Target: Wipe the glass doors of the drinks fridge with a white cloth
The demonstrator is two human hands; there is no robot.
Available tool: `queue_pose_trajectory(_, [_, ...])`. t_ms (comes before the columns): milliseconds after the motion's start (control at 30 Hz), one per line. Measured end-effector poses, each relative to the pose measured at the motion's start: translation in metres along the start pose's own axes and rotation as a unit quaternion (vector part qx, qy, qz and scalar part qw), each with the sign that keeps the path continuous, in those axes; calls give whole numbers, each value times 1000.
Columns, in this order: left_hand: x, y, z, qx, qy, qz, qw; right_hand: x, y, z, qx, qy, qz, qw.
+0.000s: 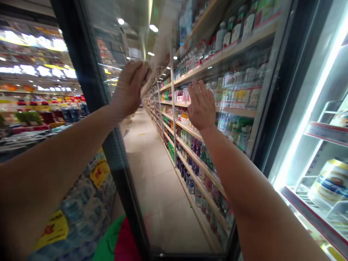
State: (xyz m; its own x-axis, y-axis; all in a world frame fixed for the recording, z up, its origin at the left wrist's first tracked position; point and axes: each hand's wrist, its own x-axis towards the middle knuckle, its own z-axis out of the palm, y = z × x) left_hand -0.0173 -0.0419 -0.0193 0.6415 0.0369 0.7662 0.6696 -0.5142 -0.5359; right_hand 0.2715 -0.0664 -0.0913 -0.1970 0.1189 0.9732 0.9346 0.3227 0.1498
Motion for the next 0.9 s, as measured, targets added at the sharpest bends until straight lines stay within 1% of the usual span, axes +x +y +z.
queue_pose_trajectory(33, [-1, 8, 3, 2, 7, 12, 1000, 0, 0, 0, -2, 1, 0, 1000])
queue_pose_trajectory(67, [-2, 17, 6, -1, -6, 46, 999, 0, 0, 0, -4, 2, 1, 1000])
queue_pose_trajectory(133, [-6, 32, 10, -16, -67, 144, 987, 0, 0, 0, -10, 2, 3, 1000])
queue_pose_trajectory(167, [-6, 36, 11, -23, -88, 184, 979, 0, 0, 0, -12, 2, 3, 1000])
queue_pose_trajectory(200, [-5, 35, 12, -25, -85, 204, 975, 0, -1, 0, -14, 3, 3, 1000])
queue_pose_trajectory(233, [-3, 31, 12, -22, -54, 196, 979, 0, -1, 0, -15, 4, 2, 1000])
queue_pose_trajectory(300, [3, 18, 12, -10, 56, 125, 991, -1, -1, -1, -15, 5, 1, 1000])
queue_pose_trajectory(333, [6, 12, 13, -7, 103, 86, 991, -1, -1, -1, -15, 7, 1, 1000])
queue_pose_trajectory(367, [8, 10, 16, -6, 129, 60, 990, -1, -2, -1, -15, 11, 0, 1000])
queue_pose_trajectory(400, [10, 11, 20, -6, 132, 53, 990, -1, -2, -1, -15, 16, -1, 1000])
queue_pose_trajectory(433, [11, 16, 24, -8, 118, 65, 991, -1, -2, -1, -15, 21, -6, 1000])
queue_pose_trajectory(500, [13, 36, 34, -29, 71, 101, 992, -2, -2, -2, -12, 20, -34, 999])
queue_pose_trajectory(533, [15, 49, 39, -50, 57, 105, 992, -2, -1, -2, -9, 15, -56, 998])
queue_pose_trajectory(633, [24, 86, 46, -125, 57, 67, 988, -3, 2, -1, -2, -5, -111, 994])
queue_pose_trajectory(667, [28, 94, 46, -141, 54, 63, 986, -3, 4, -1, -1, -8, -118, 993])
queue_pose_trajectory(700, [31, 99, 45, -152, 42, 73, 985, -4, 6, 0, -2, -9, -121, 993])
queue_pose_trajectory(733, [33, 100, 43, -158, 25, 91, 983, -4, 8, 1, -4, -8, -121, 993])
queue_pose_trajectory(800, [32, 91, 35, -161, -10, 133, 978, -5, 11, 2, -10, 1, -121, 993])
queue_pose_trajectory(867, [23, 68, 24, -146, -28, 149, 978, -6, 12, 3, -19, 20, -119, 993])
queue_pose_trajectory(900, [16, 52, 18, -129, -27, 140, 981, -6, 12, 3, -22, 28, -118, 992])
